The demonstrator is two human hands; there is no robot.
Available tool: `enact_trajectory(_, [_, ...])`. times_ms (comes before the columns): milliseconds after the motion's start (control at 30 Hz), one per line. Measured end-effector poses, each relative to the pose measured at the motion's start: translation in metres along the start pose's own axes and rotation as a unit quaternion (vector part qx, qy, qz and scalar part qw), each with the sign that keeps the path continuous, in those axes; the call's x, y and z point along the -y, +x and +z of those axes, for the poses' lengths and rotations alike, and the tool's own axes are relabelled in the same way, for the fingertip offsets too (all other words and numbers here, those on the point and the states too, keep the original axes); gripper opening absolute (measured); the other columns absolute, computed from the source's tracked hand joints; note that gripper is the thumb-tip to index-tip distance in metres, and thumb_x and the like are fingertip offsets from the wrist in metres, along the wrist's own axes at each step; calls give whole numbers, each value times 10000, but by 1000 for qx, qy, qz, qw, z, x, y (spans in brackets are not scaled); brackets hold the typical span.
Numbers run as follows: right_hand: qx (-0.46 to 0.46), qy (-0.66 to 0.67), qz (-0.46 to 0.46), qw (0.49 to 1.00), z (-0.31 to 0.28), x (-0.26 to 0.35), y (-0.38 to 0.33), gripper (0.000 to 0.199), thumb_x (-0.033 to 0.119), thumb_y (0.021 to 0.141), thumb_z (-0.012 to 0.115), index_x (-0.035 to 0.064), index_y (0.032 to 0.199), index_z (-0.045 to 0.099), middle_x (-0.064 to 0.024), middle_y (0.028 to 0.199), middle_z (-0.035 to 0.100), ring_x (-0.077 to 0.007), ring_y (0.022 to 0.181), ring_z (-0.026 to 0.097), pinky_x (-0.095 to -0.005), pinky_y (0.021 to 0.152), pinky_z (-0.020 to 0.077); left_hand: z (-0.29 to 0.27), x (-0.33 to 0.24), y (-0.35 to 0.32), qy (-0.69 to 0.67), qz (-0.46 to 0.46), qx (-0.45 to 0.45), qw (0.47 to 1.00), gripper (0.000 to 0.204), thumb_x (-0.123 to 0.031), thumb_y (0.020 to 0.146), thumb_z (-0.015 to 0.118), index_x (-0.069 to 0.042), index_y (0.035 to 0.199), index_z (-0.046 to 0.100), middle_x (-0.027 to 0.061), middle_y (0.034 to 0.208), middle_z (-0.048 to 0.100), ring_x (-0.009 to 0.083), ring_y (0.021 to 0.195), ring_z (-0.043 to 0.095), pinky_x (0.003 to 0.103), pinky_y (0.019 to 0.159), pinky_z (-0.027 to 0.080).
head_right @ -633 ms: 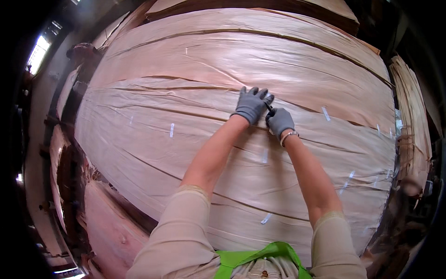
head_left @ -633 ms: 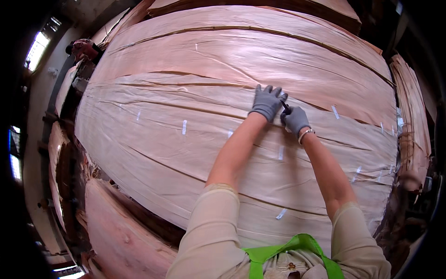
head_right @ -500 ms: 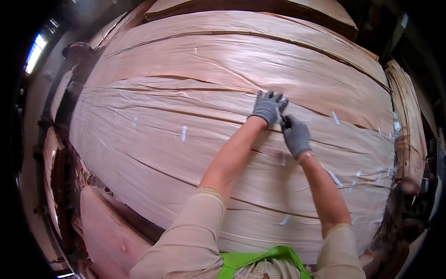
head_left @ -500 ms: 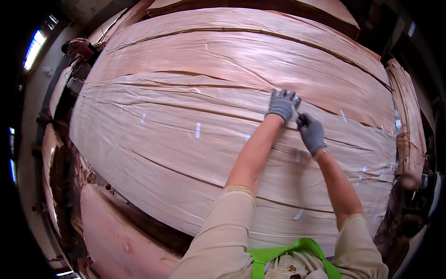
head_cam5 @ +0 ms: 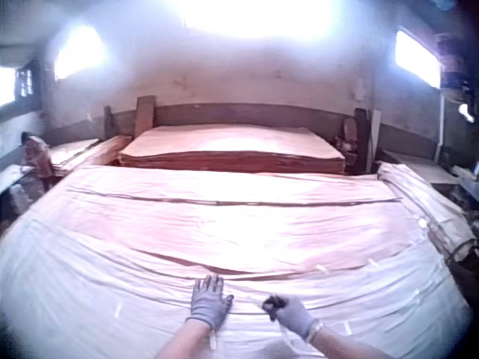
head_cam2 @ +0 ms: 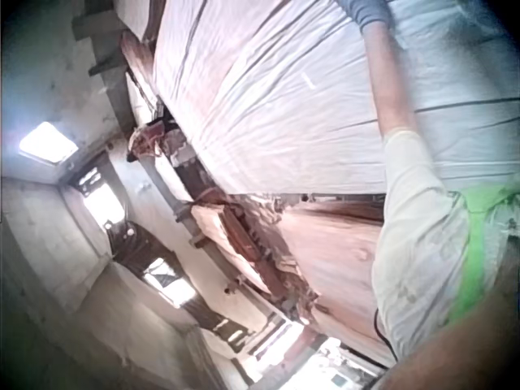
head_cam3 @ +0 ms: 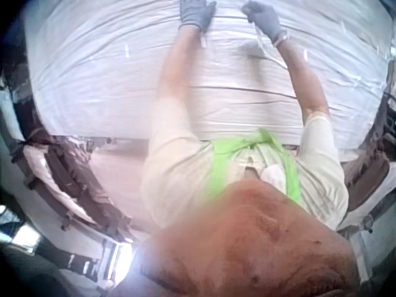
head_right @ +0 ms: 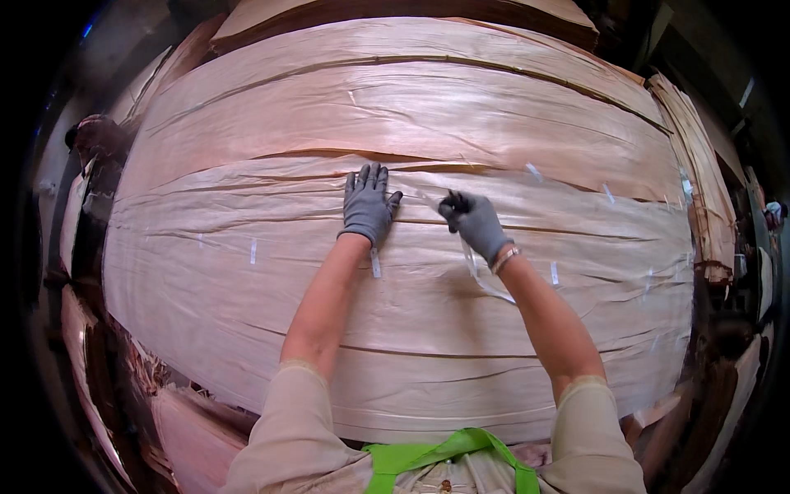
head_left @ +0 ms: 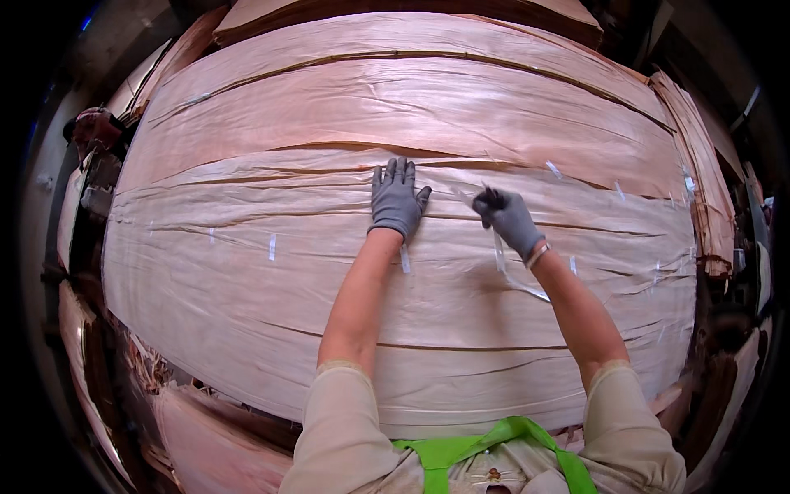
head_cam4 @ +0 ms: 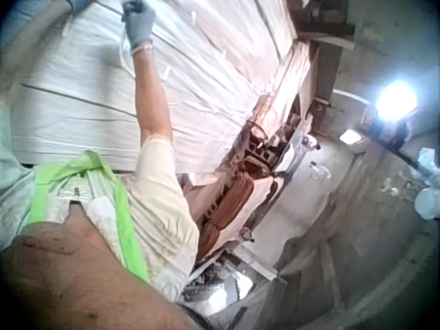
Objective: The person processes large sheets of wood veneer by marking them with a tool, cutting strips from a stack, and using adhesive tape to secure parts of the sheets while working on a large metal-topped table.
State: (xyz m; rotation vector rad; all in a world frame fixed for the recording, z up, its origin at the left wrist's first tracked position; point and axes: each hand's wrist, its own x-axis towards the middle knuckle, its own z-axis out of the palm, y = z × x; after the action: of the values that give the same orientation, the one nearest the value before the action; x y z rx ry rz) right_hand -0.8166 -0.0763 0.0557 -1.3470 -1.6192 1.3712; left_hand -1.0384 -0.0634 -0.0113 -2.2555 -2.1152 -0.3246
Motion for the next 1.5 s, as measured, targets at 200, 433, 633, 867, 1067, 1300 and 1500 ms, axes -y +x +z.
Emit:
enact_trajectory(200, [-13,65,80,995,26,17,99,171,205,805,667,47,871,664,-8,631,569,-86,507,459,-243,453,349,7,22,20,-103,48,-158,981,263,-273,842,550,-64,981,632,120,1123,596,307,1079,520,407,944,393])
enact_trajectory(433, [-27,28,198,979,53,-38,163,174,166,726,646,-4,758,644,-67,602,575,-151,477,526,-295,434,380,7,13,30,-65,44,-102,992,708,-21,709,509,-115,1390,339,116,1433,344,302,923,556,410,800,455])
enact_trajectory(633, [-15,41,199,979,53,-22,166,195,189,720,661,-4,730,631,-76,591,579,-159,468,533,-307,428,392,-7,22,53,1,110,-7,994,729,-52,735,510,-182,1419,294,83,1259,522,264,899,556,381,750,446])
enact_trajectory(867, [-12,54,179,982,51,-26,165,226,230,703,696,16,758,647,-76,624,601,-156,519,550,-312,462,408,2,22,56,-9,165,-79,983,459,-136,796,511,-199,1251,513,44,1155,606,268,907,566,395,763,445])
enact_trajectory(1067, [-4,-118,114,986,46,-11,137,274,264,715,688,-7,754,675,-119,672,648,-206,592,613,-330,563,475,11,33,52,26,173,-74,982,334,-225,837,489,-257,1156,580,14,1283,533,283,961,569,425,721,472])
enact_trajectory(1300, [-141,-395,-31,907,108,14,68,145,177,769,606,92,871,663,-168,819,646,-354,789,618,-443,692,487,9,33,54,-16,148,-68,986,318,-279,877,463,-281,1175,575,30,1280,543,283,1021,551,416,788,454])
enact_trajectory(1500, [-150,-320,-128,927,159,81,26,116,161,807,596,85,888,629,-164,754,625,-340,680,609,-404,592,473,-25,111,44,-274,182,-85,940,335,-144,769,571,-182,1099,622,74,1200,575,295,1014,554,408,836,455])
